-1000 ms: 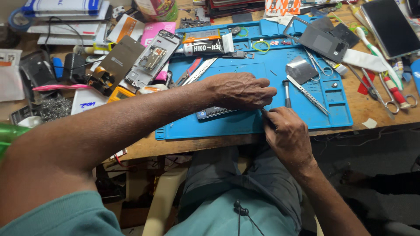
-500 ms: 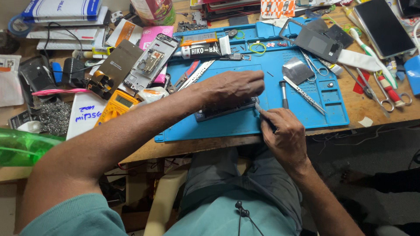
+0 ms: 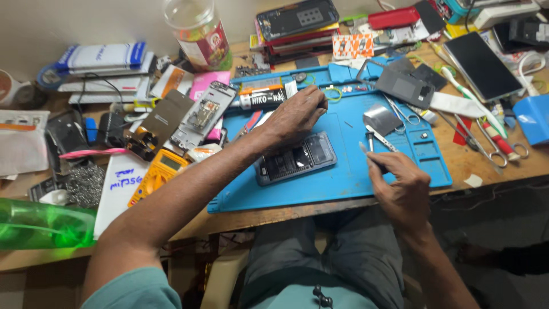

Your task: The person removes the back cover of a smartphone, then uses a screwdriver and tweezers to unscrew and extract internal components from the device. The person continues to pry and adjust parts within the phone's chassis using a metal spudger.

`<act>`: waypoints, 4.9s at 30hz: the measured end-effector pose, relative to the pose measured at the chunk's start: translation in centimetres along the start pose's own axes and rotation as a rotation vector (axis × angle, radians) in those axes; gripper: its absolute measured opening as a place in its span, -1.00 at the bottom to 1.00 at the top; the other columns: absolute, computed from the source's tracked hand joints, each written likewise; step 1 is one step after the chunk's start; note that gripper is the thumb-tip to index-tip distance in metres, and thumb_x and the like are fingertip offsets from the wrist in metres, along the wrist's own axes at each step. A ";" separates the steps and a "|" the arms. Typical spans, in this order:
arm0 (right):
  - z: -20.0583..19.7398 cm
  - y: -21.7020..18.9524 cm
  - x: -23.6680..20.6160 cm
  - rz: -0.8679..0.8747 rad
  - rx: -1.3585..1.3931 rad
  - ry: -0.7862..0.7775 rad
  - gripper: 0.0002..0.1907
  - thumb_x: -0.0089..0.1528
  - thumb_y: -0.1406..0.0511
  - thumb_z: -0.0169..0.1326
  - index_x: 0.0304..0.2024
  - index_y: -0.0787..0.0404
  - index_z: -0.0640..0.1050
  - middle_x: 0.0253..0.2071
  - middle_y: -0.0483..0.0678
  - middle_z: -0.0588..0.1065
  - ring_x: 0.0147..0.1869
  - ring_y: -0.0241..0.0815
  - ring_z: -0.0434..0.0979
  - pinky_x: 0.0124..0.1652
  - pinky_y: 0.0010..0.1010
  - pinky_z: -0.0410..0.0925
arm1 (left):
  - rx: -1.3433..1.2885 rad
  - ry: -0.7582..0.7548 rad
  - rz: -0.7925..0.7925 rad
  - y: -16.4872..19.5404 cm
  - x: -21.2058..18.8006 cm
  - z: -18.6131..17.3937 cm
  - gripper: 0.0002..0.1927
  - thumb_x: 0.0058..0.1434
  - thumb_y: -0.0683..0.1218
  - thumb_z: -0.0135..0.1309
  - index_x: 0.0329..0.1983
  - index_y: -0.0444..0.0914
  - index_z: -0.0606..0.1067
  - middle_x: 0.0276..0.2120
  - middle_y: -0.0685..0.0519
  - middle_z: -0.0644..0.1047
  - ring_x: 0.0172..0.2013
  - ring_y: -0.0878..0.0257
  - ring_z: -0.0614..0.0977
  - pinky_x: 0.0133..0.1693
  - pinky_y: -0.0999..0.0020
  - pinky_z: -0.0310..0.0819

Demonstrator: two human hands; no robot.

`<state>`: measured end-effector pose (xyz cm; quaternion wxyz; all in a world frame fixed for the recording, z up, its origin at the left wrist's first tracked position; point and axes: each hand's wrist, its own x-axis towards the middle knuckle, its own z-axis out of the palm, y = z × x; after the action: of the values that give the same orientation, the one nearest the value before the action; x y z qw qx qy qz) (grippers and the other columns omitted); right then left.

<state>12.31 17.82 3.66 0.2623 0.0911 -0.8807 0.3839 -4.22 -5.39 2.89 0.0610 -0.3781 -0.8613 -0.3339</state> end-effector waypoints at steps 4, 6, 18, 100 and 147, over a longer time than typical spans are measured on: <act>-0.3 1.8 0.0 -0.076 -0.047 0.091 -0.79 0.28 0.47 0.24 -0.02 0.31 0.65 -0.07 0.08 0.62 -0.01 -0.07 0.67 -0.02 -0.35 0.48 | 0.167 0.003 0.090 -1.6 1.1 -0.7 -0.87 0.30 -0.11 0.08 -0.19 -0.27 0.45 -0.21 -0.11 0.45 -0.11 -0.06 0.54 -0.07 0.06 0.47; 0.0 2.5 -0.3 -0.074 -0.038 0.124 -0.80 0.31 0.46 0.26 0.00 0.30 0.65 -0.08 0.07 0.62 -0.02 -0.09 0.67 -0.03 -0.37 0.48 | 0.219 -0.040 0.096 -2.2 1.0 -1.2 -0.88 0.30 -0.12 0.07 -0.21 -0.28 0.46 -0.22 -0.11 0.45 -0.12 -0.05 0.55 -0.07 0.08 0.48; 0.9 3.6 -1.2 -0.048 -0.031 0.119 -0.85 0.38 0.42 0.28 0.00 0.27 0.66 -0.06 0.05 0.62 0.02 -0.14 0.67 -0.01 -0.42 0.49 | 0.304 -0.174 0.051 -2.5 -1.9 -2.6 -0.90 0.32 -0.13 0.04 -0.22 -0.27 0.48 -0.22 -0.06 0.47 -0.15 0.04 0.52 -0.11 0.08 0.46; 0.8 2.1 4.0 -0.306 -0.271 -0.337 -0.78 0.16 0.43 0.26 -0.12 0.24 0.67 -0.08 0.06 0.62 0.01 0.00 0.61 0.00 -0.21 0.47 | 0.186 -0.061 -0.056 5.6 -9.5 -2.6 -0.09 -0.03 0.23 0.38 0.23 -0.41 0.38 0.08 -0.19 0.43 0.07 -0.06 0.44 0.15 0.03 0.37; -5.5 3.9 4.3 0.131 -0.348 -0.211 -0.72 0.25 0.37 0.26 0.03 0.22 0.65 -0.15 0.10 0.63 -0.15 -0.07 0.68 -0.15 -0.30 0.50 | 0.149 -0.055 -0.019 6.5 -9.5 -3.0 -0.24 -0.01 0.15 0.32 0.15 -0.40 0.43 0.01 -0.19 0.48 0.03 -0.08 0.48 0.12 0.05 0.38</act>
<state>9.44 24.61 6.61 0.1548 0.0267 -0.9603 0.2308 6.54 -9.83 5.24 0.0623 -0.3732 -0.8887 -0.2589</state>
